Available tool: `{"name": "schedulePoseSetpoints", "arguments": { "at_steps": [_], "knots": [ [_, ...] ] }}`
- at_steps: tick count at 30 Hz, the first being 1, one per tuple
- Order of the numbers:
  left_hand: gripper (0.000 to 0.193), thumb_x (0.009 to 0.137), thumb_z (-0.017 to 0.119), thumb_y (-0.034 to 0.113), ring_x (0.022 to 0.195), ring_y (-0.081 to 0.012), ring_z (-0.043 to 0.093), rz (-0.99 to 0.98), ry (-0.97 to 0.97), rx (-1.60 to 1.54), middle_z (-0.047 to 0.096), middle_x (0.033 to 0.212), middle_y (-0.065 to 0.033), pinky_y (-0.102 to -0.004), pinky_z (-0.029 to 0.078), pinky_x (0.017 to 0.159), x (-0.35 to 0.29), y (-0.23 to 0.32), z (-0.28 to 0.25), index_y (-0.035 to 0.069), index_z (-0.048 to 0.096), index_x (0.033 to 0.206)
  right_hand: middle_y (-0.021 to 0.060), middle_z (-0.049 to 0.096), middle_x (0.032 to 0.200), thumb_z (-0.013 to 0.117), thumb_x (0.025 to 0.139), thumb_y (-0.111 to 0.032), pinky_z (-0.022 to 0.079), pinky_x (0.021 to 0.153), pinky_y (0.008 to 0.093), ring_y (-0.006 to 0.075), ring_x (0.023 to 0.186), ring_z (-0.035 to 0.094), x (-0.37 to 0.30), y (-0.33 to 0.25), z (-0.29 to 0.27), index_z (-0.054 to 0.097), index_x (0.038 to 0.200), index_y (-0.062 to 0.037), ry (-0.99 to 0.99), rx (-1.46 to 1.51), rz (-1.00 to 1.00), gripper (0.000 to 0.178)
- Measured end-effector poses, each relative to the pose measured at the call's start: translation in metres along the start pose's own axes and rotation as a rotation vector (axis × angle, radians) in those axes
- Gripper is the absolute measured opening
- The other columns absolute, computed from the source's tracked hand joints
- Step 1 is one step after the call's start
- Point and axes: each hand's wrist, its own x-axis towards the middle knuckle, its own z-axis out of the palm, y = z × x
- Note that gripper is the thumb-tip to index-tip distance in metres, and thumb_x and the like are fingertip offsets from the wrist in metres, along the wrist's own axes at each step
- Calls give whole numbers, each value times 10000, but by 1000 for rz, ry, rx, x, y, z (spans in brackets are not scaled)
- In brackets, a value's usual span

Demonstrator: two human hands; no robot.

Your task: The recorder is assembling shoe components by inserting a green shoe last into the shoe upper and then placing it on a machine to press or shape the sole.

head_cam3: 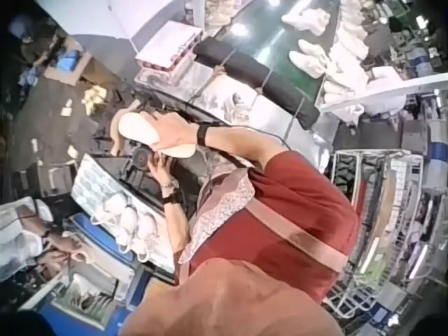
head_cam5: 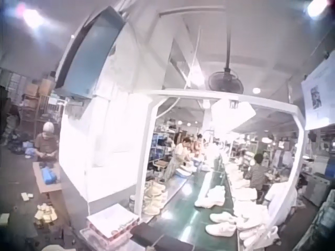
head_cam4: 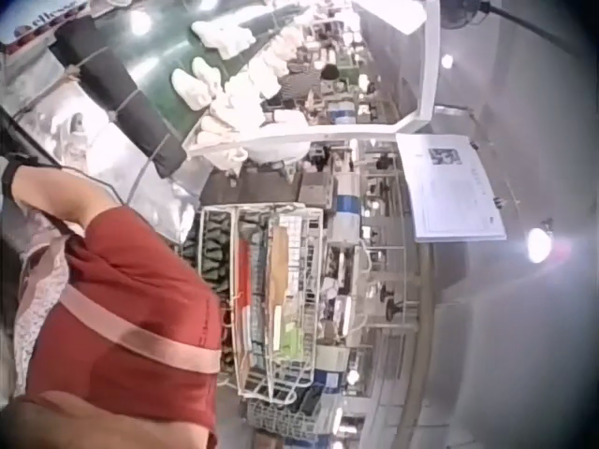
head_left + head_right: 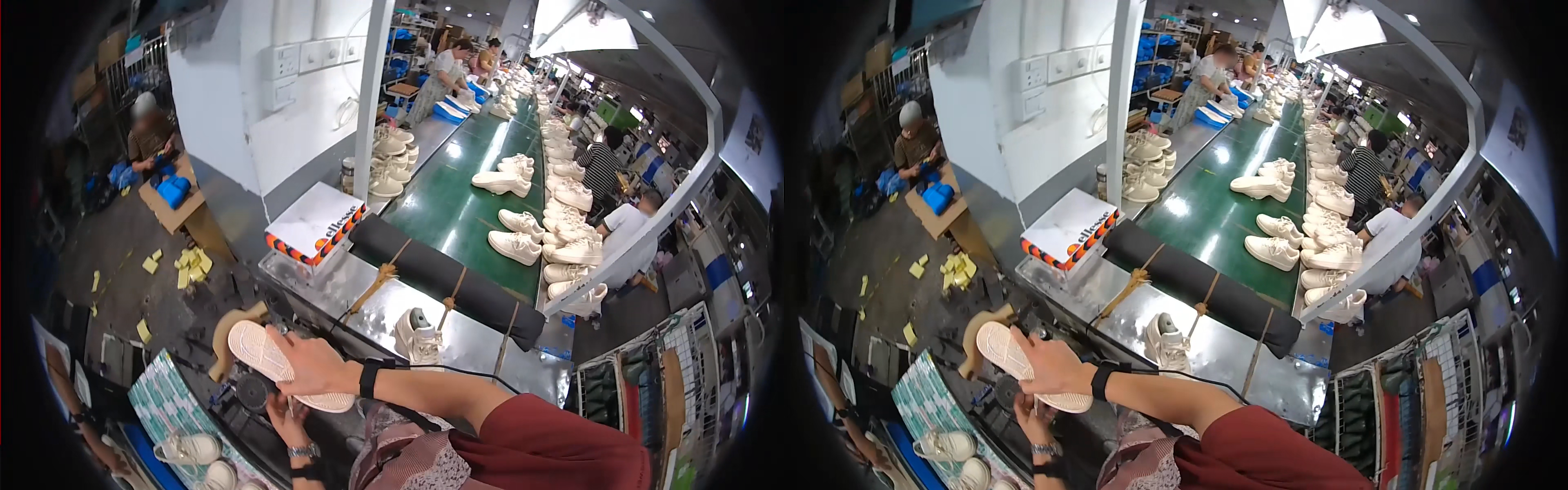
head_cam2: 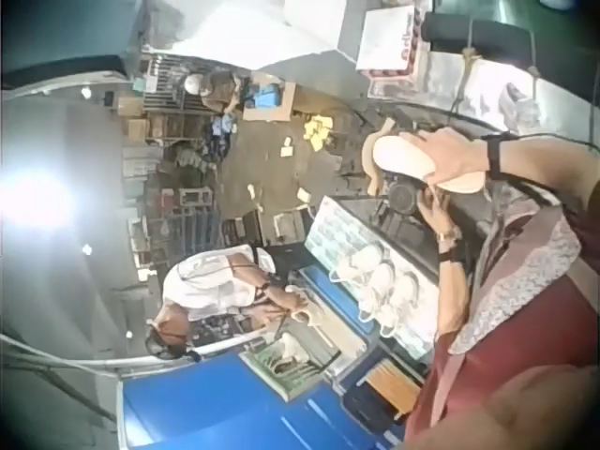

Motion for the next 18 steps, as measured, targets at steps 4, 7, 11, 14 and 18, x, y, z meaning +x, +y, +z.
{"name": "schedulePoseSetpoints", "arguments": {
  "at_steps": [4, 7, 11, 14, 18],
  "knots": [
    [751, 1021, 405, 654, 1408, -288, 462, -120, -316, -624, 455, 1554, -94, -462, 411, 1128, -17, 37, 63, 141, 350, 1566, 280, 607, 1089, 765, 715, -397, 579, 712, 489, 448, 795, 682, -11, -6, 7, 174, 1580, 7, 36, 78, 72, 1123],
    [814, 1011, 388, 687, 1424, -314, 446, -147, -332, -768, 398, 1599, -107, -462, 392, 1147, -2, 35, 72, 141, 285, 1606, 282, 596, 1119, 759, 733, -399, 583, 709, 484, 447, 807, 683, -14, -12, 7, 148, 1589, 4, 42, 80, 76, 1126],
    [825, 1015, 362, 690, 1452, -325, 400, -83, -405, -800, 364, 1617, -123, -467, 331, 1190, 9, 40, 83, 144, 244, 1623, 267, 587, 1157, 758, 758, -400, 576, 736, 488, 445, 892, 679, -22, -12, 11, 135, 1604, -38, 121, 104, 56, 1111],
    [826, 1015, 365, 688, 1458, -326, 389, -82, -467, -766, 359, 1619, -123, -466, 317, 1197, 3, 41, 85, 145, 240, 1625, 254, 586, 1190, 767, 752, -384, 564, 789, 493, 445, 976, 664, -29, -13, 9, 137, 1614, -76, 165, 141, 76, 1111],
    [826, 1015, 368, 685, 1465, -327, 374, -94, -530, -723, 353, 1621, -125, -465, 299, 1207, -15, 42, 76, 146, 234, 1627, 253, 574, 1264, 765, 759, -354, 563, 835, 473, 443, 1024, 657, -43, -23, 13, 176, 1608, -78, 231, 177, 101, 1069]
  ]
}}
